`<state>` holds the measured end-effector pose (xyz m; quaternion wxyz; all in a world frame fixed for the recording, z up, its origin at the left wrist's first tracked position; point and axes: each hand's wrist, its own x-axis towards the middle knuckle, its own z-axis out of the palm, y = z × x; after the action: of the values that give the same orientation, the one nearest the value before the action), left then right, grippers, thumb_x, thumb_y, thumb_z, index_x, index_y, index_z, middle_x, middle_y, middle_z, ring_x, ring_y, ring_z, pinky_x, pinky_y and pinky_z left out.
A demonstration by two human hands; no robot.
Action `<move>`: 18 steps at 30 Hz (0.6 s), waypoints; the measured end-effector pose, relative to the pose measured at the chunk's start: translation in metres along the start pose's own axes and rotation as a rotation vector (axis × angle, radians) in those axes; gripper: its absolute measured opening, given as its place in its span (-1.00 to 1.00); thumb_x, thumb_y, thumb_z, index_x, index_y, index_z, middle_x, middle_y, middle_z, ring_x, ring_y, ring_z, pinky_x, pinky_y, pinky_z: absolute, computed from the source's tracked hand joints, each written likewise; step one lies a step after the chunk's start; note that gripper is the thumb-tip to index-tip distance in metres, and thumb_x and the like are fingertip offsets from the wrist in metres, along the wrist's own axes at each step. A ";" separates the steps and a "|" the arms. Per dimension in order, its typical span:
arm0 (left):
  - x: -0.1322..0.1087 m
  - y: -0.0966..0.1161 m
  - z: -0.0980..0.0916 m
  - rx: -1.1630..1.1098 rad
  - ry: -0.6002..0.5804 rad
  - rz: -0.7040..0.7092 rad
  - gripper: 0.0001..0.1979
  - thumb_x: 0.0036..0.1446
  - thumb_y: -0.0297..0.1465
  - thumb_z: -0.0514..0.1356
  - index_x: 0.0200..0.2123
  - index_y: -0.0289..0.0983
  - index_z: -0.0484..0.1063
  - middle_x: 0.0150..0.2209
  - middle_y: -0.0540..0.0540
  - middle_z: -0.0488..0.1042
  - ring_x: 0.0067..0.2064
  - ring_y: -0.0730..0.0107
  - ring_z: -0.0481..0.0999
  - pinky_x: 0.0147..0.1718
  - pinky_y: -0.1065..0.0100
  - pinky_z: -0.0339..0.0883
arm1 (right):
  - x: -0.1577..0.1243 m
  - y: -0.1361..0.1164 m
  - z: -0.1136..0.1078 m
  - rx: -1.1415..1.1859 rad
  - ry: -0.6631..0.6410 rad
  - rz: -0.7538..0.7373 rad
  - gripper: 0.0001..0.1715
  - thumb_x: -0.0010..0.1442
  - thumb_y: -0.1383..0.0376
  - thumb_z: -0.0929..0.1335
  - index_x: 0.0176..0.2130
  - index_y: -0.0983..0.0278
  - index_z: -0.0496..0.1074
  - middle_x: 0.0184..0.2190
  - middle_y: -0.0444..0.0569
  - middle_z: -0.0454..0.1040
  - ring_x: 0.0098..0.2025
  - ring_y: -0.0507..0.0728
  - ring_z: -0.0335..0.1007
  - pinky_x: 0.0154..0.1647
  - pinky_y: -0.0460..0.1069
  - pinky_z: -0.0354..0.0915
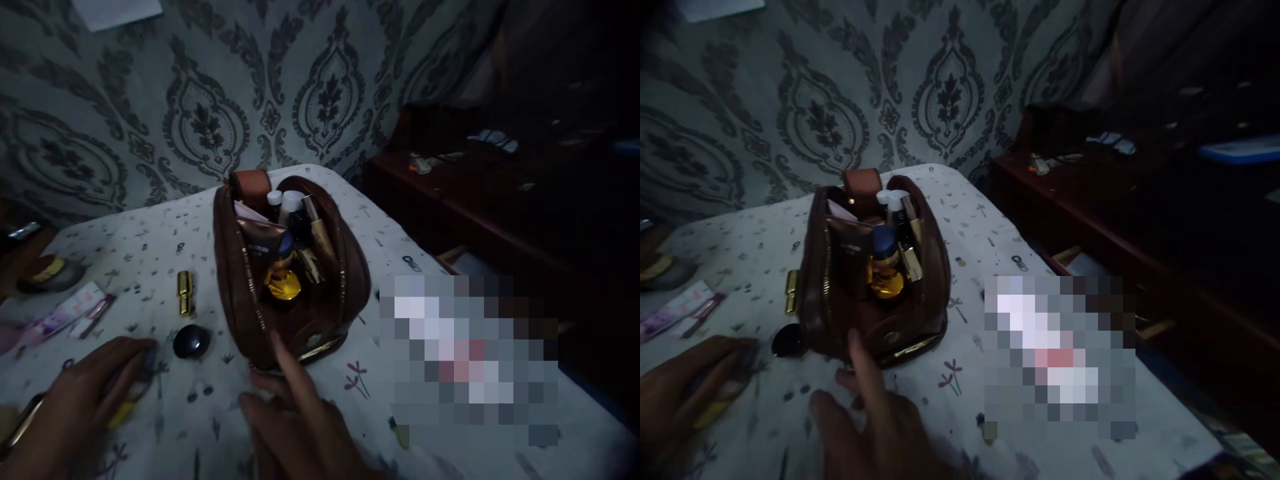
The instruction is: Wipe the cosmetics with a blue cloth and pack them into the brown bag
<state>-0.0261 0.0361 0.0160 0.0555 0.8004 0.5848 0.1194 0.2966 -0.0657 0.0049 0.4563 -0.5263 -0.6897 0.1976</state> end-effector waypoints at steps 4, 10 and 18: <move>0.004 0.039 -0.009 -0.003 0.019 -0.019 -0.64 0.24 -0.08 0.00 -0.19 -0.05 0.54 -0.21 0.00 0.66 -0.24 0.17 0.66 -0.26 0.23 0.53 | -0.006 0.004 0.003 -0.037 0.071 -0.173 -0.32 0.20 0.52 0.31 0.24 0.07 0.34 0.44 0.11 0.03 0.05 0.27 0.57 -0.08 0.11 0.60; 0.002 0.042 -0.009 0.042 0.157 -0.047 -0.60 0.34 -0.14 -0.07 -0.15 -0.17 0.51 -0.16 -0.10 0.61 -0.14 0.19 0.60 -0.18 0.25 0.45 | 0.002 -0.013 0.001 -0.059 -0.056 -0.377 -0.37 0.19 0.54 0.31 0.20 0.15 0.38 0.25 0.15 0.38 0.04 0.21 0.57 -0.01 0.06 0.56; 0.000 0.072 -0.016 0.074 0.333 0.082 -0.68 0.40 -0.26 -0.06 -0.03 -0.21 0.44 -0.14 -0.17 0.54 -0.06 0.18 0.50 -0.06 0.21 0.40 | 0.058 -0.016 0.082 0.092 -0.348 0.022 -0.22 0.20 0.43 0.31 0.36 0.40 0.10 0.21 0.31 0.32 0.22 0.30 0.36 0.23 0.26 0.35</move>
<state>0.0364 0.0134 0.0479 -0.0767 0.7944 0.5566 0.2309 0.2172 -0.0021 -0.0001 0.3517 -0.4702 -0.7426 0.3221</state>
